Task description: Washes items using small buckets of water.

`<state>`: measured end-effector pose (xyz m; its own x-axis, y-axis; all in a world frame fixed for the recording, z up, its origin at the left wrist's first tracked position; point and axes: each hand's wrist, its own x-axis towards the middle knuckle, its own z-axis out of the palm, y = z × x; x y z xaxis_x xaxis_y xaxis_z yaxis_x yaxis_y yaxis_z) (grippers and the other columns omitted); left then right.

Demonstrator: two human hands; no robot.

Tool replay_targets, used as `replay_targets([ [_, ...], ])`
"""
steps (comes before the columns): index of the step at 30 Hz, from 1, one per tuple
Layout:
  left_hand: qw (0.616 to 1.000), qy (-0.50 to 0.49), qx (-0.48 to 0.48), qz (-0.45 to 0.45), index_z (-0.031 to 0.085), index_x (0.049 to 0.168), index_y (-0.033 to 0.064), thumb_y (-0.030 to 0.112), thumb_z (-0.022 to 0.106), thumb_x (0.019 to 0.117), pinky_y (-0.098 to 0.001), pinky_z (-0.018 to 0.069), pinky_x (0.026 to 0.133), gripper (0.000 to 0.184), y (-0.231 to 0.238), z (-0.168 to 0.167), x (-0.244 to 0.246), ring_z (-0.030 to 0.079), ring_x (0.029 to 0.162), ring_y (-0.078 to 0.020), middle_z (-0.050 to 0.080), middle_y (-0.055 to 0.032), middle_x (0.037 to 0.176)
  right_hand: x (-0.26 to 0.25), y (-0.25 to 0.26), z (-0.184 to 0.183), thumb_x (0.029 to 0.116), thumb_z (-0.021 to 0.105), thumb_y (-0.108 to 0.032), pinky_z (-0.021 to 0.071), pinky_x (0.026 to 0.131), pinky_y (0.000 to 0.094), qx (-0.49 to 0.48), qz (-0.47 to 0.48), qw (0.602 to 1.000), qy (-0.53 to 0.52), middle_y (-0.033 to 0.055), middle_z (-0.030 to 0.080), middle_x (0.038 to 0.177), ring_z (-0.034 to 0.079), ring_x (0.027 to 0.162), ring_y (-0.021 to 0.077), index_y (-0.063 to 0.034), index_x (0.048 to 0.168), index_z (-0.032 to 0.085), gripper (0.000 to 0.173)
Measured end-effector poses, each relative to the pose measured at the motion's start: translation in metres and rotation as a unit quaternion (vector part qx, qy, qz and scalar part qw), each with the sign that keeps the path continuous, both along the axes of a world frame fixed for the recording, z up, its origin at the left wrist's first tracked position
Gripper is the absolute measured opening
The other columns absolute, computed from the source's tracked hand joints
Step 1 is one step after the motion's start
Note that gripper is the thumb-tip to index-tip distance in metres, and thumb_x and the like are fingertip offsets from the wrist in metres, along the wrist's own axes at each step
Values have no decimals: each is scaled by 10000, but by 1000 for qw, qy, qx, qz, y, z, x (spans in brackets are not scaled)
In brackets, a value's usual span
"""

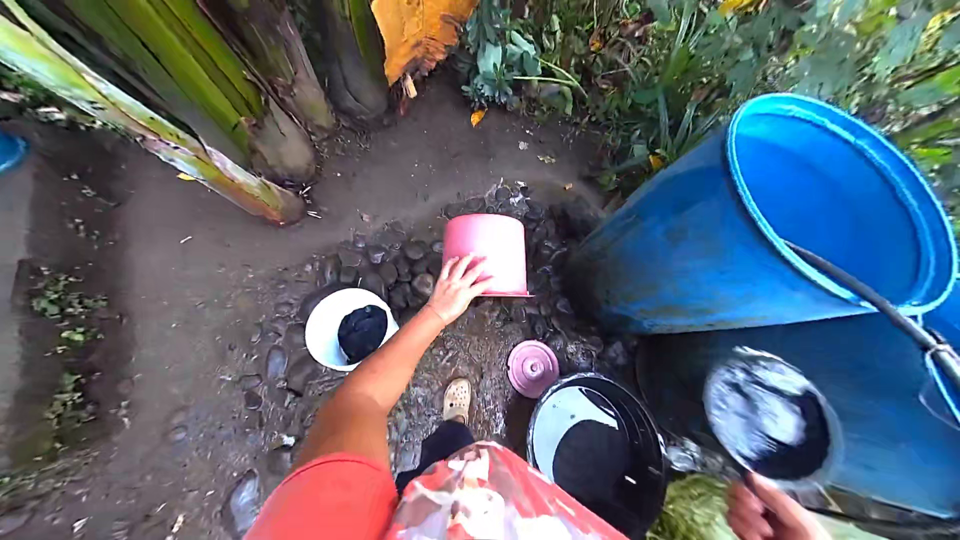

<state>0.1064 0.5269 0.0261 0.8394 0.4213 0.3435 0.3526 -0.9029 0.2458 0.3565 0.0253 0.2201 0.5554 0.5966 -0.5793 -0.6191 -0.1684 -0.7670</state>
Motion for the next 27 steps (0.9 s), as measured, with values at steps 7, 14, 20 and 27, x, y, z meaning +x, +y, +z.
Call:
replay_targets([
  [7,976,166,-68,-126,649,1399,202,75,530,1036,-737,44,1214,402,81,21,45,190,1574,-377,436,-80,1617,-45,303,-47,1072,422,-83,466,431,218,-48,95,994,-24,33,575,681,499,467,75,-12,992,555,171],
  [14,932,332,-109,91,563,1445,143,-2,547,1000,-747,355,1078,469,162,37,55,339,1459,-519,427,-149,1600,-38,427,-101,1056,401,-101,458,396,212,-50,14,988,145,34,532,670,484,441,81,-58,962,491,138],
  [20,777,26,-421,467,375,1556,84,168,615,959,-662,506,982,649,217,18,15,616,1211,-490,600,-317,1344,-36,409,-116,1036,467,-31,457,410,236,-162,85,983,-19,48,546,658,481,444,100,-16,941,529,114],
  [27,213,-463,-751,421,447,954,85,235,384,1088,-426,526,592,211,148,-63,36,470,556,-213,443,-75,688,-68,437,-114,1030,527,-18,485,441,261,-140,136,976,-98,69,566,712,523,481,118,14,1143,465,133],
])
